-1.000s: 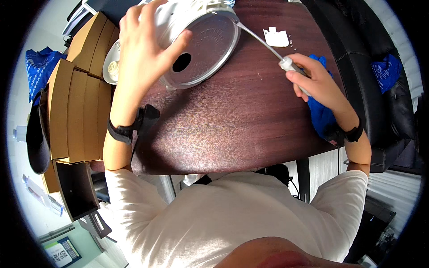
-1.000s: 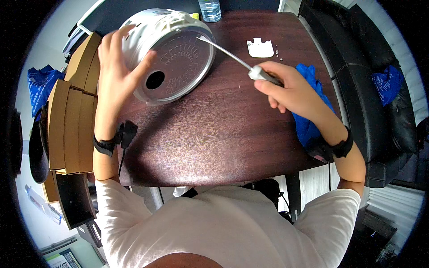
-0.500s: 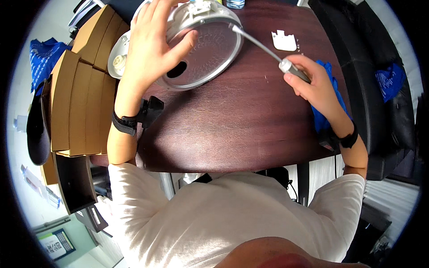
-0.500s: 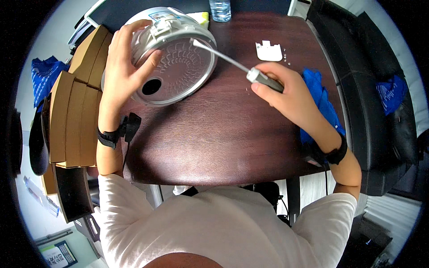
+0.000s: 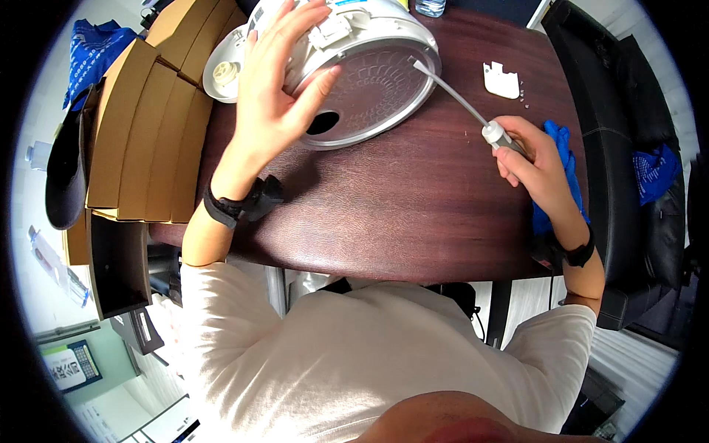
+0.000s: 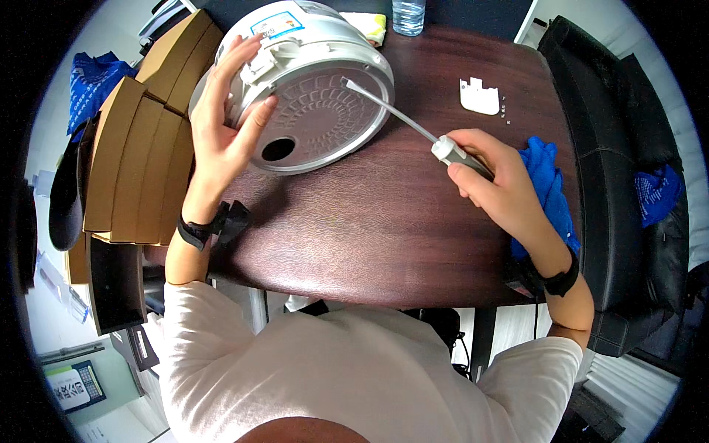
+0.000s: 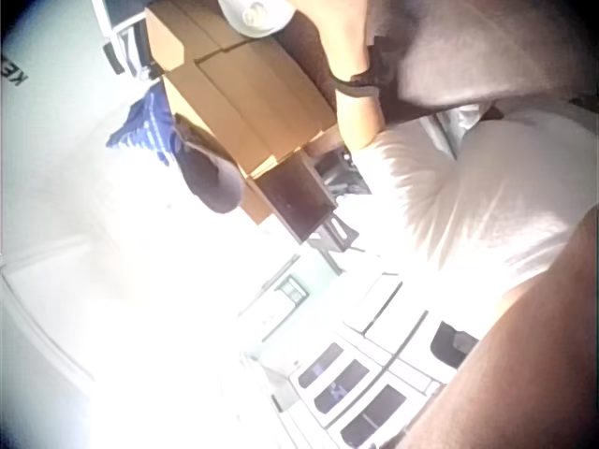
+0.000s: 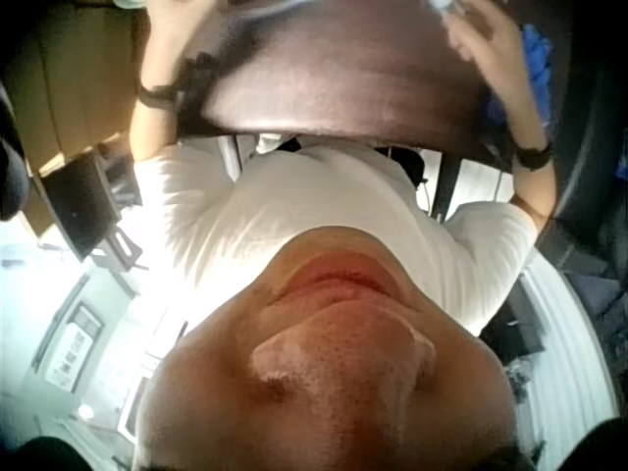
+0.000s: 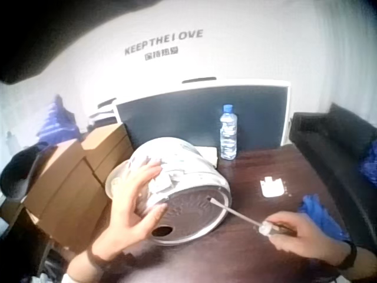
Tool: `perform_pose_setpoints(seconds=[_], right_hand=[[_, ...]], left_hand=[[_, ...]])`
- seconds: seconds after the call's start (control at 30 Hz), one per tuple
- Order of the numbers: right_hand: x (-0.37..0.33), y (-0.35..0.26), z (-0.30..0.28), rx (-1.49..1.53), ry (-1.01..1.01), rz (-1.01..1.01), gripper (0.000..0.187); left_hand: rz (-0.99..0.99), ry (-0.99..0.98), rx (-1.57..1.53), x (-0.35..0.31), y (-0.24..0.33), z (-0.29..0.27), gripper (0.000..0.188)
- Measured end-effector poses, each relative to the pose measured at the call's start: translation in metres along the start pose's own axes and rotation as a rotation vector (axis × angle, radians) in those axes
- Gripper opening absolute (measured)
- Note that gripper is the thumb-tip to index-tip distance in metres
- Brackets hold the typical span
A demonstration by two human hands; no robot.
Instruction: The person uses a screwdriver to remove screws from the circular base of a white appliance. After unscrewing several fasteners, the person uses a blue cloth to wipe the surface of the appliance base.
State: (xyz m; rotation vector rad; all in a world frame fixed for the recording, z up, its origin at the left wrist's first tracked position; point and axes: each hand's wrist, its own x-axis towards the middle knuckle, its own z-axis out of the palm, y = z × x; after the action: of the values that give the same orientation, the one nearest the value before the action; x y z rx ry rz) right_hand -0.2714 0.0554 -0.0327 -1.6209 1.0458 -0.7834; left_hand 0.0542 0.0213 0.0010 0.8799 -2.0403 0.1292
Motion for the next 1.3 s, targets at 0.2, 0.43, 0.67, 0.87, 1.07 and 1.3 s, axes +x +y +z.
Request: perform_pose_setpoints(seconds=[0.2, 0.43, 0.67, 0.87, 1.07, 1.3], right_hand=[[-0.001, -0.010, 0.006, -0.202, 0.084, -0.200, 0.030], [0.002, -0.015, 0.008, -0.528, 0.195, -0.378, 0.030], [0.004, -0.018, 0.004, -0.676, 0.275, -0.527, 0.032], [0.011, -0.022, 0.007, -0.689, 0.307, -0.566, 0.033], [0.013, -0.019, 0.010, -0.681, 0.308, -0.528, 0.033], [0.014, -0.021, 0.012, -0.733, 0.324, -0.543, 0.034]], left_hand=[[-0.036, 0.193, 0.077, -0.016, 0.004, 0.029, 0.052], [-0.053, 0.168, 0.012, -0.001, 0.014, 0.037, 0.053], [0.056, -0.021, 0.270, 0.019, 0.009, 0.010, 0.060], [0.171, 0.019, 0.107, 0.026, -0.004, 0.020, 0.059], [0.125, -0.069, 0.100, 0.020, -0.011, 0.020, 0.060], [0.115, -0.035, 0.081, 0.021, -0.010, 0.022, 0.060]])
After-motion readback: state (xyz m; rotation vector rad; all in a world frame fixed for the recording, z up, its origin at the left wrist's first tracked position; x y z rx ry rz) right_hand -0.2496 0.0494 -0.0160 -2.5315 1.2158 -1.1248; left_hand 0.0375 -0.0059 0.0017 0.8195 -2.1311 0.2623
